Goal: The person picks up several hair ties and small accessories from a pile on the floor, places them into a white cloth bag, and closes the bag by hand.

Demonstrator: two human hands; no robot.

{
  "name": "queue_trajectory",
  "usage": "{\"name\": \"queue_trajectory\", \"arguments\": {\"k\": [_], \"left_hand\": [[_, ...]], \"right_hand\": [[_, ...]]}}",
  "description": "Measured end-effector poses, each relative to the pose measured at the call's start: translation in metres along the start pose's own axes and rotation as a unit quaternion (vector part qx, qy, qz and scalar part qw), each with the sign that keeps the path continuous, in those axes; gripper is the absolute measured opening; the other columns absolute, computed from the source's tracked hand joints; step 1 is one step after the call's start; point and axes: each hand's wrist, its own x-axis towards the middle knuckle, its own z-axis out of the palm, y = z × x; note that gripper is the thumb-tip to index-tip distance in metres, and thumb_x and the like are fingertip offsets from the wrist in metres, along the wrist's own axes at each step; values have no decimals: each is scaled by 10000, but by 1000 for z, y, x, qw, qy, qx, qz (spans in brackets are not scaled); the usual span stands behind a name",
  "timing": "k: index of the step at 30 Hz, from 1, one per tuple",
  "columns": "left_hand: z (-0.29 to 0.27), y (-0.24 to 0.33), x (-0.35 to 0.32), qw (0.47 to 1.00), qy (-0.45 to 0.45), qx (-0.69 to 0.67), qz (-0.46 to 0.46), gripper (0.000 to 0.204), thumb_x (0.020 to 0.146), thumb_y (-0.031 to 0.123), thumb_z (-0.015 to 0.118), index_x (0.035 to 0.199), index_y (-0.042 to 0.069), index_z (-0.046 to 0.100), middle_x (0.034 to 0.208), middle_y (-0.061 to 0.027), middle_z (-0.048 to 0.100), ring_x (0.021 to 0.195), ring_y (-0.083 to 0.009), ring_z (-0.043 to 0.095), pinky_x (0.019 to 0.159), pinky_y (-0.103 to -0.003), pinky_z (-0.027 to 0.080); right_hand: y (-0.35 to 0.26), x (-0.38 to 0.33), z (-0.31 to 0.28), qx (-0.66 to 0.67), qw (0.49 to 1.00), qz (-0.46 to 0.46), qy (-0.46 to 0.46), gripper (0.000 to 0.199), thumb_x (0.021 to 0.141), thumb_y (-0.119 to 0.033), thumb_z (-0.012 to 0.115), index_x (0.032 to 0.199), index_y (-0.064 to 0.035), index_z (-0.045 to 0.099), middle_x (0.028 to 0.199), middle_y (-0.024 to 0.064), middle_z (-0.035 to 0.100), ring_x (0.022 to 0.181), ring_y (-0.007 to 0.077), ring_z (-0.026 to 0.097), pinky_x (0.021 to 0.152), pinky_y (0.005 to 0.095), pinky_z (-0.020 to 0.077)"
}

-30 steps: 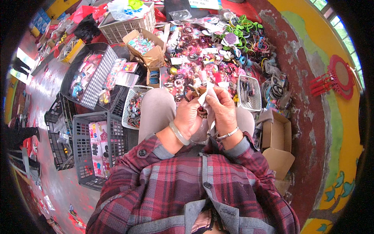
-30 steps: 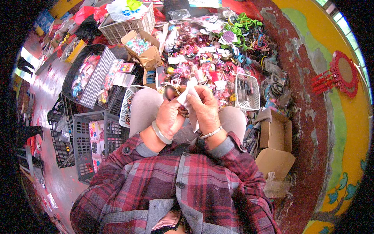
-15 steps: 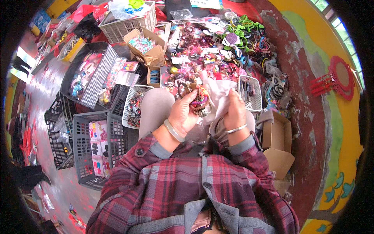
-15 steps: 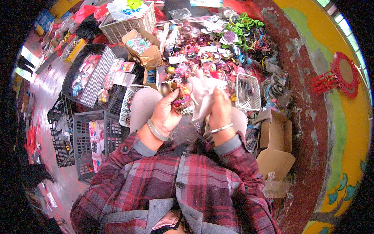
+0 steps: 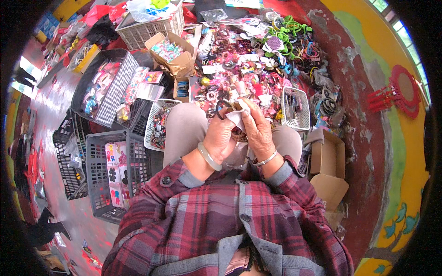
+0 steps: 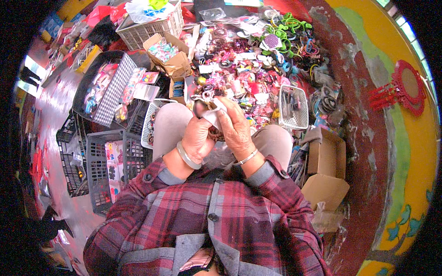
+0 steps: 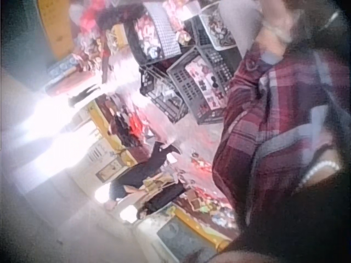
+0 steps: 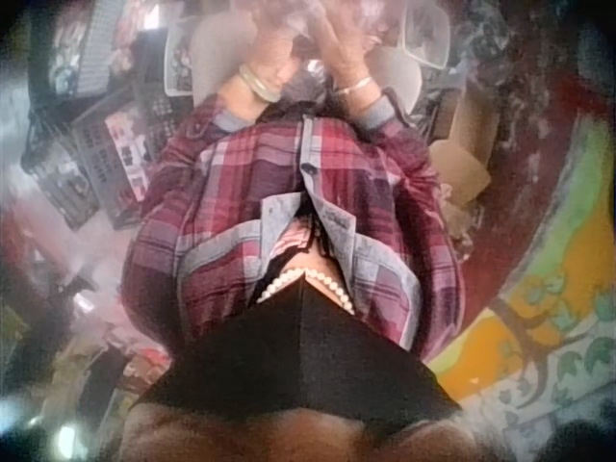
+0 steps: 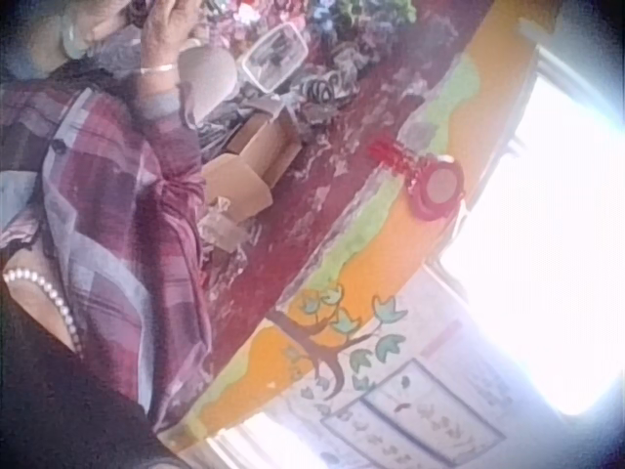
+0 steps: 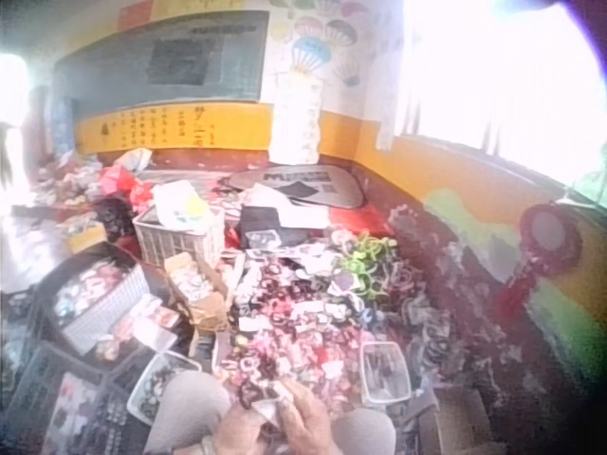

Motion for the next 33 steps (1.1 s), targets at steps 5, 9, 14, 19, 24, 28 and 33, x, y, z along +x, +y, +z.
{"name": "queue_trajectory", "arguments": {"k": [5,9,14,19,24,28,33], "left_hand": [[-11,5,0,998,-13,34,-57,228,832,5,517,1052,62,542,986,-55,605,894,-193,609,769,-323,501],[-9,1,4,1000,20,17,-14,138,858,45,521,980,47,584,929,-83,624,824,-192,615,756,-308,507],[-9,16,6,995,-70,-46,-58,219,850,47,537,1066,14,548,1040,-139,596,972,-244,592,810,-348,512],[-8,14,6,999,8,-40,-36,157,864,46,533,1013,20,575,926,-101,624,836,-204,618,748,-317,519],[-6,6,6,999,12,32,-10,189,800,-34,549,973,34,582,897,-78,622,814,-193,617,717,-313,519],[-4,0,4,997,56,49,21,245,755,-89,517,953,42,581,890,-66,618,787,-183,614,690,-309,516],[-6,-1,4,997,64,53,9,210,770,-66,547,947,42,580,871,-61,619,778,-177,614,687,-303,514]], "right_hand": [[-22,-3,10,173,971,155,58,263,941,-165,444,1095,-4,583,954,24,615,871,81,542,769,212,430],[-18,-2,5,220,953,199,62,324,956,-225,404,1136,4,547,963,32,608,852,87,549,749,219,436],[5,7,-25,511,803,296,82,416,944,-283,355,1201,26,461,1115,137,576,994,234,567,880,346,439],[6,15,-46,486,812,303,115,450,940,-299,373,1249,24,420,1238,152,504,1142,265,480,979,387,366],[-31,13,-25,259,928,267,5,237,839,-88,607,1057,5,613,1033,60,599,863,107,578,753,221,456],[-18,3,-10,187,957,217,46,145,801,-50,642,935,-1,665,834,19,594,653,44,522,560,175,403],[-13,3,-6,142,967,192,92,81,806,-79,642,783,-10,678,774,12,598,591,44,512,526,179,391]]}}
